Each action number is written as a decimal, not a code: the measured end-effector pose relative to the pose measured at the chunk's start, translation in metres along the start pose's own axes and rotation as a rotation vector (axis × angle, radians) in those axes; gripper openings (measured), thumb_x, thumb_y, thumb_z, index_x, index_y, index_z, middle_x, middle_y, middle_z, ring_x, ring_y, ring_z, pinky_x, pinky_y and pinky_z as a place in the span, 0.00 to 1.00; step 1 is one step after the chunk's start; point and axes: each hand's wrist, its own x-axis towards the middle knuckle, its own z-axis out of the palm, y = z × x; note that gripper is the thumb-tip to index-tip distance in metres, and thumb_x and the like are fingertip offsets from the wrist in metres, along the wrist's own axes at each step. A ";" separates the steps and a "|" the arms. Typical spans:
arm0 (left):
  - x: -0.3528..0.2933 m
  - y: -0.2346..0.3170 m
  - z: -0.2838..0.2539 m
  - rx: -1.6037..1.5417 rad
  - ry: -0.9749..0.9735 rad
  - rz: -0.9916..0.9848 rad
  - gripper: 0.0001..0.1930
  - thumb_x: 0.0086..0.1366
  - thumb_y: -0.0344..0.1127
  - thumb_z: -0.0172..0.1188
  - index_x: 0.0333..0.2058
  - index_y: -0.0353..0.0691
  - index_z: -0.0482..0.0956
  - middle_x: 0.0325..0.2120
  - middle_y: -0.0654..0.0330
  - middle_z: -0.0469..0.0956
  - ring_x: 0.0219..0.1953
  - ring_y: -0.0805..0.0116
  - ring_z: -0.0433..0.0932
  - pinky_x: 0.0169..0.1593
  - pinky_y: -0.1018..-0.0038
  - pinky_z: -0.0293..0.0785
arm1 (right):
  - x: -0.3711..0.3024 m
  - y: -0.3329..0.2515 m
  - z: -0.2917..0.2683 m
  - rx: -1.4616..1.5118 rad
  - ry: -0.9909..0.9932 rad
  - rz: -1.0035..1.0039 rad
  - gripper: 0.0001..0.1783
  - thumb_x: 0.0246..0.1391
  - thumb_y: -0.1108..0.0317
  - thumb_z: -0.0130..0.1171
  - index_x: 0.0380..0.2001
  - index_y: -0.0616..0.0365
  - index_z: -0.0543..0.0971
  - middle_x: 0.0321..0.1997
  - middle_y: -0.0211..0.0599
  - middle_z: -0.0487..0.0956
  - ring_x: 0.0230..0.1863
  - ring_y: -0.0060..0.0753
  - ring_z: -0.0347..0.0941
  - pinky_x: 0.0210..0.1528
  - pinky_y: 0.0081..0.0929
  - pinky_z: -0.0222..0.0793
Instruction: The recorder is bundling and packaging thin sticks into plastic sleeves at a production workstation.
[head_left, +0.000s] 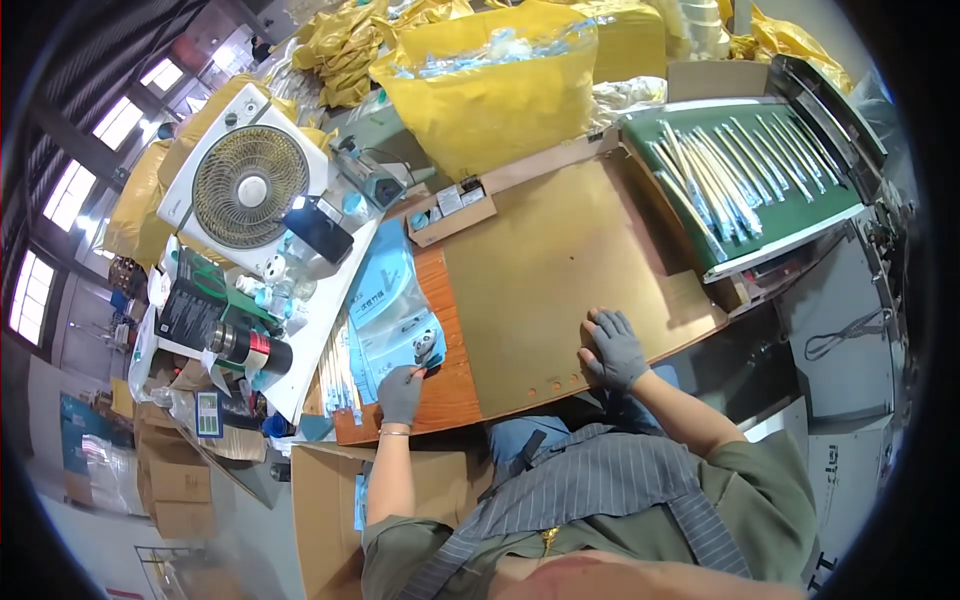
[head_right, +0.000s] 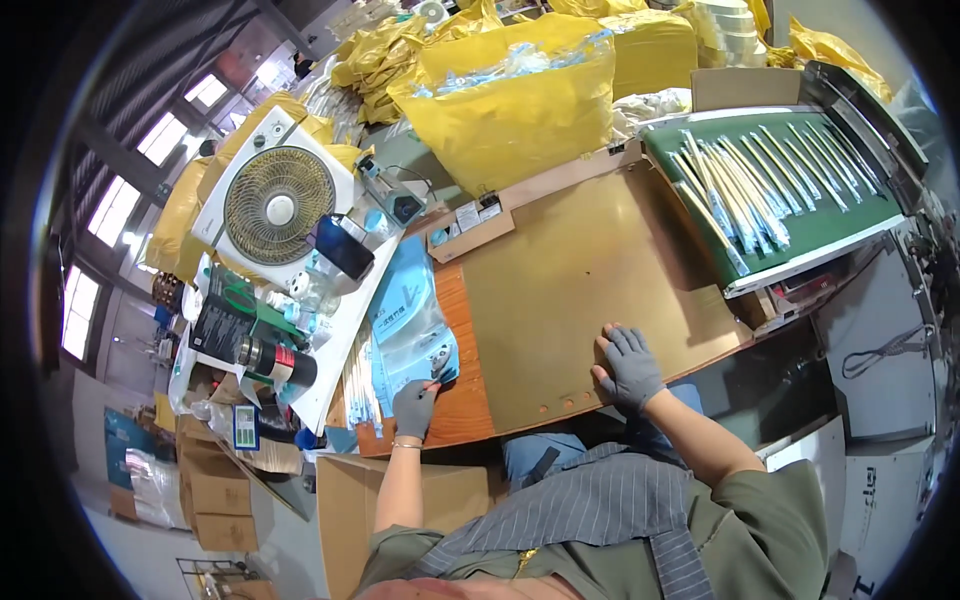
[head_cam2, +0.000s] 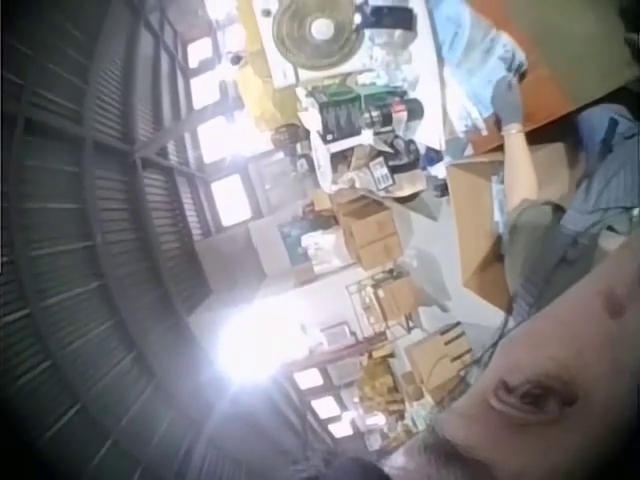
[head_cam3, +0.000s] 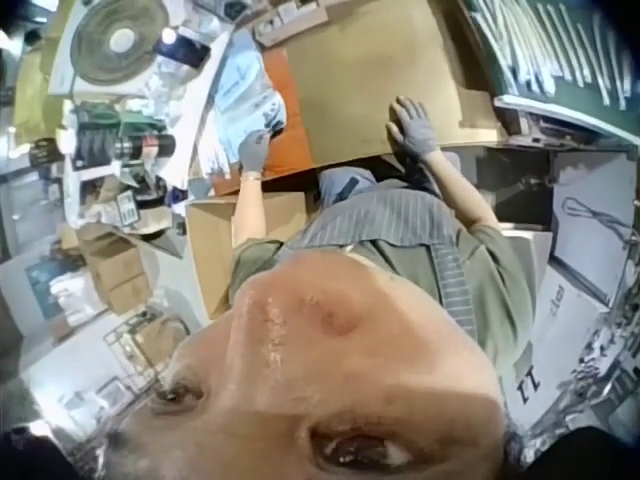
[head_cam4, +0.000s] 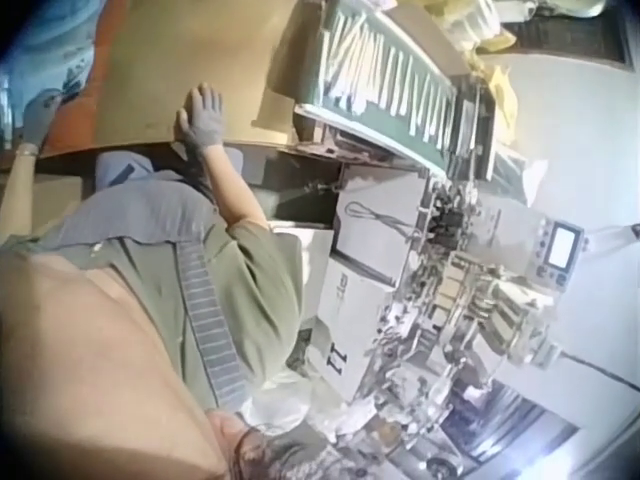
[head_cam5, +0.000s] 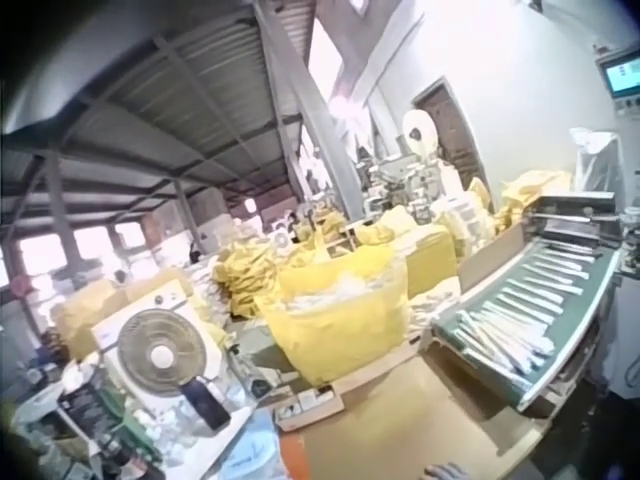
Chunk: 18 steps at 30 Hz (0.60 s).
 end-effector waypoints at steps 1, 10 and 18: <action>0.002 0.001 -0.004 -0.060 -0.037 -0.093 0.10 0.57 0.40 0.61 0.24 0.38 0.79 0.21 0.55 0.77 0.27 0.52 0.76 0.32 0.66 0.70 | -0.001 -0.001 0.000 0.001 0.001 -0.006 0.29 0.50 0.54 0.53 0.51 0.62 0.69 0.56 0.53 0.67 0.60 0.56 0.60 0.64 0.48 0.50; 0.023 0.002 -0.012 -0.235 0.183 -0.214 0.13 0.56 0.36 0.64 0.21 0.33 0.75 0.13 0.59 0.69 0.18 0.75 0.64 0.24 0.73 0.61 | -0.003 0.001 0.002 -0.041 -0.001 0.006 0.28 0.50 0.54 0.54 0.50 0.62 0.70 0.58 0.53 0.67 0.60 0.55 0.60 0.65 0.46 0.50; 0.026 0.054 0.058 -0.018 0.091 -0.022 0.13 0.56 0.42 0.63 0.27 0.36 0.78 0.24 0.56 0.78 0.28 0.57 0.76 0.34 0.66 0.71 | 0.000 -0.002 0.000 -0.024 0.002 0.020 0.28 0.50 0.54 0.54 0.50 0.60 0.70 0.57 0.52 0.68 0.60 0.54 0.60 0.64 0.46 0.51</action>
